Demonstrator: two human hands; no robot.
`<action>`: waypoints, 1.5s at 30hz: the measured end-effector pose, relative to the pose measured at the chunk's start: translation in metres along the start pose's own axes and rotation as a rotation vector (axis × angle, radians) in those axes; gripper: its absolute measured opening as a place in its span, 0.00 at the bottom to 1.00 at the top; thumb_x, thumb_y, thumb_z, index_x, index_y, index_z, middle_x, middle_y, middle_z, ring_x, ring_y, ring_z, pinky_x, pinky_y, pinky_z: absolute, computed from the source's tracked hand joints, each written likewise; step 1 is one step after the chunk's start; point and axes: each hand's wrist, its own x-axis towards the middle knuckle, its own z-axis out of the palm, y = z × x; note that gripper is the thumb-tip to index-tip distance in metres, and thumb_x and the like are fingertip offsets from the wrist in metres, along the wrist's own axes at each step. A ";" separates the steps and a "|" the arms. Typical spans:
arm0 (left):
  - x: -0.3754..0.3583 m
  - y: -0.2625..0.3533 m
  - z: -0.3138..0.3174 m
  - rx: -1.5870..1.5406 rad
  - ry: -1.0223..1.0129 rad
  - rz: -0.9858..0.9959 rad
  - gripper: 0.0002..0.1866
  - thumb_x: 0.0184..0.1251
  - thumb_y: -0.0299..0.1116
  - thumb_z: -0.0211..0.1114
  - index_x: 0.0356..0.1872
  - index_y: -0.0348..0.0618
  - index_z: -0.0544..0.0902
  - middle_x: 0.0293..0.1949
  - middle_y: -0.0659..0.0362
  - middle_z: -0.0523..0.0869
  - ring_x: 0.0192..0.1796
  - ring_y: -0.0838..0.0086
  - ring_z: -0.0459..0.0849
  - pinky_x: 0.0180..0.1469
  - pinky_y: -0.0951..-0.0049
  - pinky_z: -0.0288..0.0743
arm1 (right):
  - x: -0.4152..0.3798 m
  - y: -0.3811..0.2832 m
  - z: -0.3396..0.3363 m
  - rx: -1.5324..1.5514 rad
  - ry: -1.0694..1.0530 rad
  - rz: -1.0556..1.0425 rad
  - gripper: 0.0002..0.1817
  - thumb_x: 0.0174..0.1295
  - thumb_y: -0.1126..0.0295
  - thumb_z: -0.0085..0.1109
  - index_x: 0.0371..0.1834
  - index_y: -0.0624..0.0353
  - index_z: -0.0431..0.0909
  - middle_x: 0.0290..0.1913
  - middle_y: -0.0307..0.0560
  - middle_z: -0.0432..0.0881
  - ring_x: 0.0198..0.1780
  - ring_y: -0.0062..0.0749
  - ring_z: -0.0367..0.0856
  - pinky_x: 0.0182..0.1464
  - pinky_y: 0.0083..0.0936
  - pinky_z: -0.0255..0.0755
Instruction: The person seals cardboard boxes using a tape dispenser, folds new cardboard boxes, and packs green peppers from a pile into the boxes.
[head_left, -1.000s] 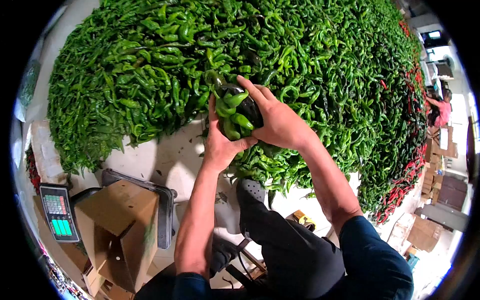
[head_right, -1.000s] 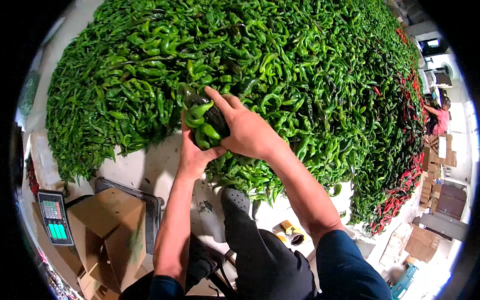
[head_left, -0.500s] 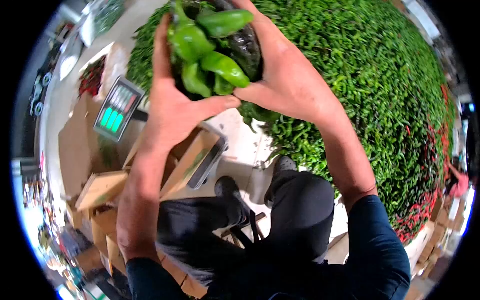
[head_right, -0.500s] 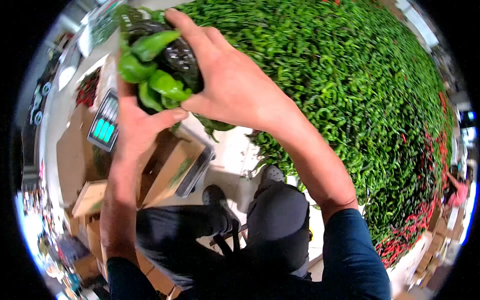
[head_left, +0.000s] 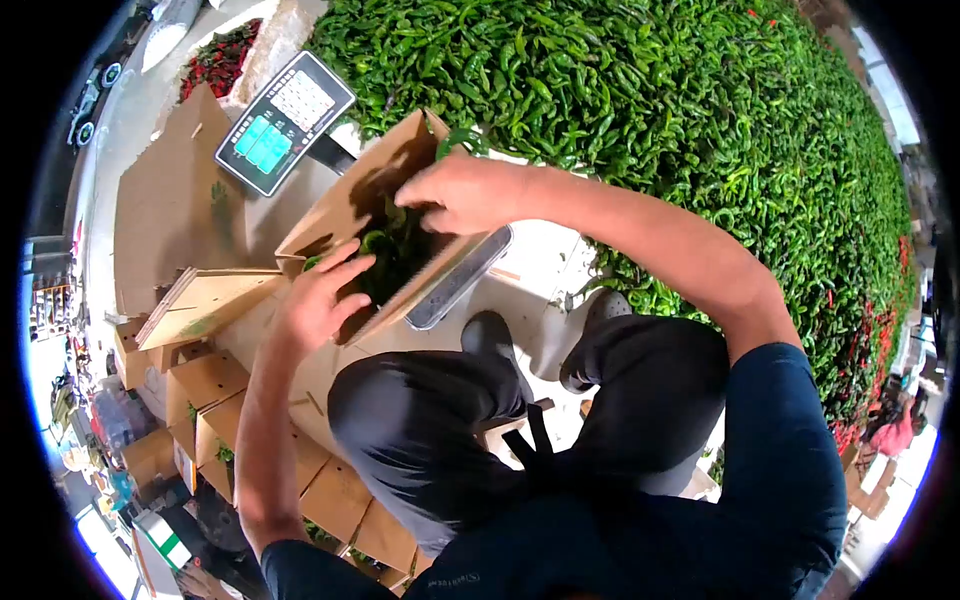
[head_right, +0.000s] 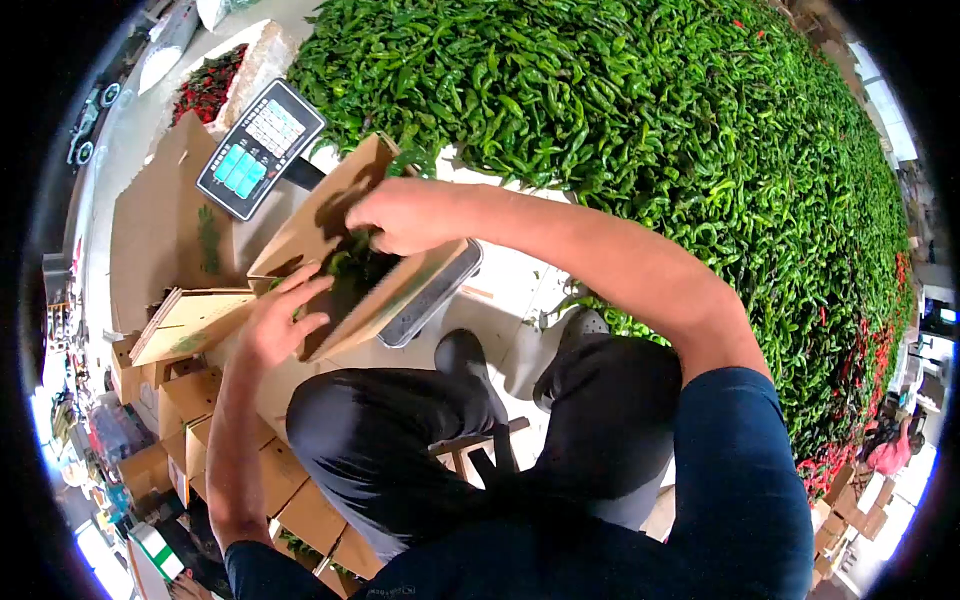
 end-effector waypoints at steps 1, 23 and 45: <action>0.005 0.001 0.001 0.012 -0.084 -0.007 0.27 0.64 0.25 0.70 0.65 0.47 0.79 0.77 0.54 0.65 0.76 0.56 0.67 0.73 0.62 0.67 | 0.003 -0.003 -0.005 0.058 0.106 -0.021 0.20 0.59 0.74 0.61 0.57 0.60 0.79 0.48 0.61 0.85 0.51 0.52 0.85 0.56 0.39 0.78; 0.106 0.084 0.023 0.007 0.196 -0.155 0.13 0.72 0.32 0.62 0.50 0.34 0.83 0.32 0.54 0.87 0.32 0.75 0.81 0.37 0.73 0.76 | 0.018 0.060 0.039 -0.341 0.128 0.135 0.13 0.48 0.69 0.65 0.36 0.60 0.90 0.46 0.51 0.86 0.50 0.47 0.85 0.44 0.42 0.80; 0.164 0.192 0.192 -0.569 -0.606 -0.321 0.45 0.66 0.41 0.72 0.78 0.45 0.55 0.73 0.43 0.67 0.68 0.58 0.74 0.61 0.59 0.77 | -0.338 0.128 0.019 -0.285 0.579 1.404 0.52 0.53 0.46 0.75 0.77 0.54 0.58 0.72 0.57 0.69 0.72 0.53 0.68 0.71 0.56 0.64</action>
